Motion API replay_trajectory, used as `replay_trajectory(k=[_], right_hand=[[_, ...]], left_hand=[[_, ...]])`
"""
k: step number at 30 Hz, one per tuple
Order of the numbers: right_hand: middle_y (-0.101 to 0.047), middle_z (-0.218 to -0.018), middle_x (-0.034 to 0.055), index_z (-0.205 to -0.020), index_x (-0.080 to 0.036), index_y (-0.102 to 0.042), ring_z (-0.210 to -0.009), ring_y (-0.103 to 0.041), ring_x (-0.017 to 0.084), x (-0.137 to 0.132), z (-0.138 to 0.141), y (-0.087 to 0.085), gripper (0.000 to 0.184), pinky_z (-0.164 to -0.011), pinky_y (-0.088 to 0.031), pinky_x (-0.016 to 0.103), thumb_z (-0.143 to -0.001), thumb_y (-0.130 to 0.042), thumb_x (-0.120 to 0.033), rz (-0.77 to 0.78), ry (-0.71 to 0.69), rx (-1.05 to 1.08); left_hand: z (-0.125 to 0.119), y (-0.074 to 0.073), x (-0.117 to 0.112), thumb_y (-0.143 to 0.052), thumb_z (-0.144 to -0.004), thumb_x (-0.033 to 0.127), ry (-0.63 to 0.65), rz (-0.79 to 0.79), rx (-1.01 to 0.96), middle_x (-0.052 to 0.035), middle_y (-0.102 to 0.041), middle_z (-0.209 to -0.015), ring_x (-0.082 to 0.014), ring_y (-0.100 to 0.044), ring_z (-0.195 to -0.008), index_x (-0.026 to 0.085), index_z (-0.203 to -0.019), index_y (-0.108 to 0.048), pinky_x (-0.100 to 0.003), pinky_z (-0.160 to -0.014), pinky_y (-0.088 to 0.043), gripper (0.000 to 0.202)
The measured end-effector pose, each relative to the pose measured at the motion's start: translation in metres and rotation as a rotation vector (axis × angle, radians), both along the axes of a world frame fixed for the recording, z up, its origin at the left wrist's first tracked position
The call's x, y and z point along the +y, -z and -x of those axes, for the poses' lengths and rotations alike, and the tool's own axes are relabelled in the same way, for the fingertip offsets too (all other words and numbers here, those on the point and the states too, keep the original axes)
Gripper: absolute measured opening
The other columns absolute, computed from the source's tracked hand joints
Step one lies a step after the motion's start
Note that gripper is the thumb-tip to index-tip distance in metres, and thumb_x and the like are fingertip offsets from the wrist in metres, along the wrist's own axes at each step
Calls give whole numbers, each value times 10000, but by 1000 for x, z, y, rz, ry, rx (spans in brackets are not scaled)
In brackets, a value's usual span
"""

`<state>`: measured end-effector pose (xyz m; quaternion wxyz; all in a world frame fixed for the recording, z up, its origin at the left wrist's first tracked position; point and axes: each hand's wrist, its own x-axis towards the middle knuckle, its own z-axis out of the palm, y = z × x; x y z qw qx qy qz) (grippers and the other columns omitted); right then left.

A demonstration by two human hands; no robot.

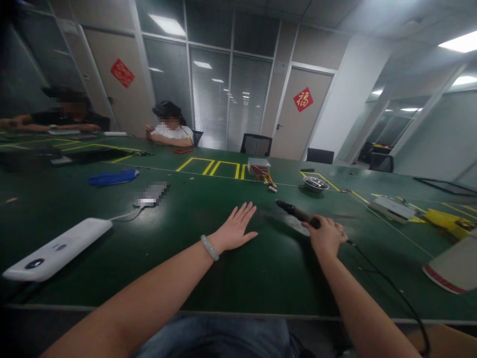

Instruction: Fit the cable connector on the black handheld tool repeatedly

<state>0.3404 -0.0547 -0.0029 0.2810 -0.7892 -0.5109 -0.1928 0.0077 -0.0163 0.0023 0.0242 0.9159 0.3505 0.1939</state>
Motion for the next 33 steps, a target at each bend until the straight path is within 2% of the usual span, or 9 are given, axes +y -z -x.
replay_trajectory(k=[4,8,11,13,16,22,27,31,33], right_hand=[[-617,-1100,114,-1096,-263,-647,-1053,-423,348,0,86,-3,420,-870,-281,534,-813,-553,-558,39,-225,58],[-609,-1105,105,-1117,-290,-626,-1053,-441,323,1,163,0,283,-880,-298,510,-895,-471,-372,106,-426,96],[-605,-1123,126,-1167,-256,-593,-1070,-444,312,7,202,5,342,-882,-312,500,-927,-349,-247,157,-486,104],[-594,-1149,149,-1219,-220,-563,-1096,-433,323,12,216,8,374,-890,-312,506,-919,-340,-226,206,-502,78],[-560,-1211,173,-1287,-179,-513,-1111,-434,336,12,219,9,421,-914,-304,512,-890,-392,-250,259,-533,7],[-575,-1212,154,-1288,-162,-516,-1109,-483,304,3,195,0,484,-964,-322,469,-848,-493,-364,295,-682,-45],[-598,-1174,152,-1273,-115,-523,-1090,-517,281,4,188,-2,494,-964,-355,424,-838,-509,-348,273,-725,-79],[-590,-1187,141,-1271,-131,-530,-1085,-521,269,5,187,-3,480,-960,-364,418,-833,-534,-327,281,-728,-61],[-585,-1204,126,-1270,-158,-540,-1094,-522,257,5,178,-9,491,-972,-363,411,-817,-582,-344,286,-777,-23]], left_hand=[[-7,-16,-11,-343,-955,503,20,-133,-79,-47,-38,-1579,-227,4,-1449,234,-1511,-61,-454,-1172,-71,679],[-9,-24,-19,-296,-986,399,15,-184,-162,-18,-256,-1538,-193,-211,-1418,253,-1480,-243,-395,-1169,-150,517],[-6,-20,-15,-223,-1002,369,-48,-120,-188,-33,-465,-1421,-178,-438,-1290,227,-1404,-411,-358,-1115,-281,467],[-3,-16,-9,-175,-1008,374,-91,-50,-180,-44,-566,-1321,-172,-535,-1190,209,-1325,-512,-332,-1059,-356,492],[0,-12,-4,-159,-1008,420,-105,-6,-166,-49,-603,-1272,-176,-573,-1139,201,-1295,-541,-322,-1024,-390,525],[-1,-13,-7,-172,-1000,483,-71,5,-151,-31,-596,-1279,-188,-554,-1156,235,-1290,-544,-340,-989,-412,533],[-2,-12,-7,-189,-997,484,-57,5,-154,-43,-589,-1283,-196,-537,-1171,219,-1295,-540,-350,-1009,-395,531],[-2,-10,-5,-191,-998,483,-59,19,-145,-39,-574,-1302,-195,-519,-1194,226,-1306,-527,-360,-1018,-389,523],[-1,-9,-4,-195,-999,479,-57,13,-142,-34,-534,-1351,-191,-488,-1232,234,-1352,-476,-362,-1029,-380,513]])
